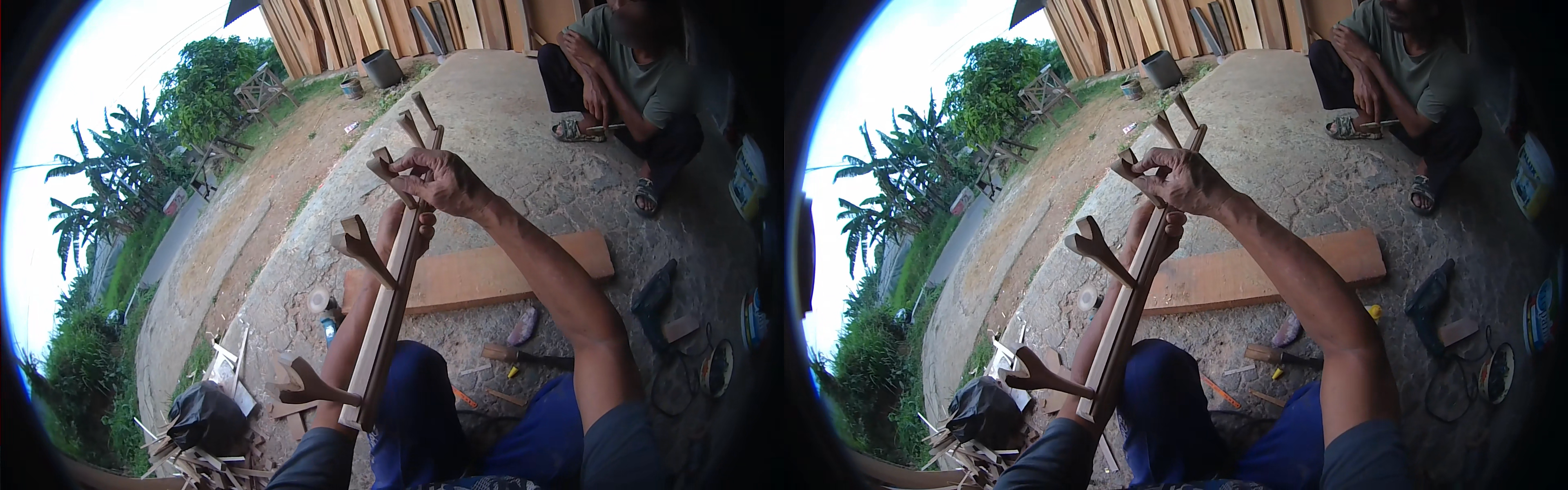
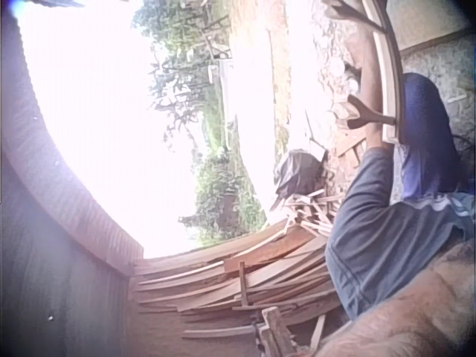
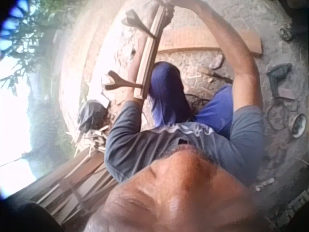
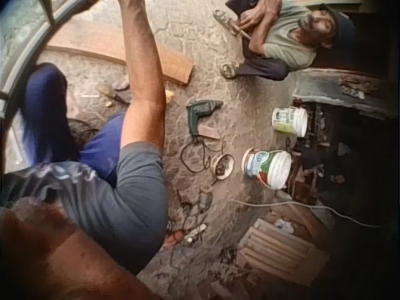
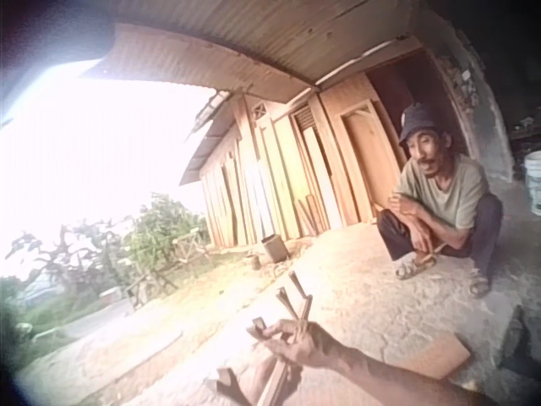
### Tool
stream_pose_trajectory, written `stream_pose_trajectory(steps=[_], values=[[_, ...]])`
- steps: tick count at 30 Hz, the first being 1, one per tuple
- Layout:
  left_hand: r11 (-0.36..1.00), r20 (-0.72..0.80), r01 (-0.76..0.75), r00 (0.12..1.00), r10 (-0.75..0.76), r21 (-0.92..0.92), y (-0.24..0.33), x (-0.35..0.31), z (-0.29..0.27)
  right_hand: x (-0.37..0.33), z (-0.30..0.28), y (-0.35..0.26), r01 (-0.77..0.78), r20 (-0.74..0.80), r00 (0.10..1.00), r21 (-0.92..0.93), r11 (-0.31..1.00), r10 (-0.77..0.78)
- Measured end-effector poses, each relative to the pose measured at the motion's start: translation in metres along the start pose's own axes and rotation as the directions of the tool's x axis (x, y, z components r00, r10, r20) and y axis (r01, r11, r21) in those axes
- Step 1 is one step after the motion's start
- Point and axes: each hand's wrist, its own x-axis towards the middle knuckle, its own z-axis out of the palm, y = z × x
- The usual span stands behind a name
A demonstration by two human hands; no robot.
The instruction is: The person assembles a wooden rack by inserting small wooden pegs into pre-drilled holes on a long plank. They apply glue to the pegs and press them into place, occasionally inspecting the alignment and fit.
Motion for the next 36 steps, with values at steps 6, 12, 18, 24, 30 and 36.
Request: stream_pose_trajectory(steps=[6,12,18,24,30,36], values=[[0.991,0.019,-0.074,0.997,0.072,0.116,0.008,-0.017,-0.002,0.009,0.007,-0.011,0.068,-0.159,0.983,-0.162,0.984,-0.094],[0.945,0.171,-0.239,0.964,0.203,0.223,-0.007,0.004,-0.035,0.002,-0.005,-0.009,0.122,-0.081,0.985,-0.286,0.950,-0.151],[0.981,0.129,-0.096,0.989,0.075,0.168,0.002,-0.003,-0.037,0.001,-0.002,-0.013,0.101,-0.052,0.991,-0.297,0.949,-0.122],[0.989,0.137,-0.108,0.986,0.093,0.103,-0.007,0.007,-0.039,-0.002,-0.002,-0.008,0.101,-0.102,0.984,-0.341,0.935,-0.144],[0.949,-0.058,-0.163,0.981,0.185,0.271,-0.003,0.007,-0.040,-0.002,-0.001,-0.004,0.117,-0.100,0.982,-0.338,0.934,-0.160],[0.781,-0.170,-0.206,0.914,0.369,0.590,-0.006,0.012,-0.028,-0.008,-0.010,0.027,0.148,-0.083,0.976,-0.421,0.895,-0.200]])
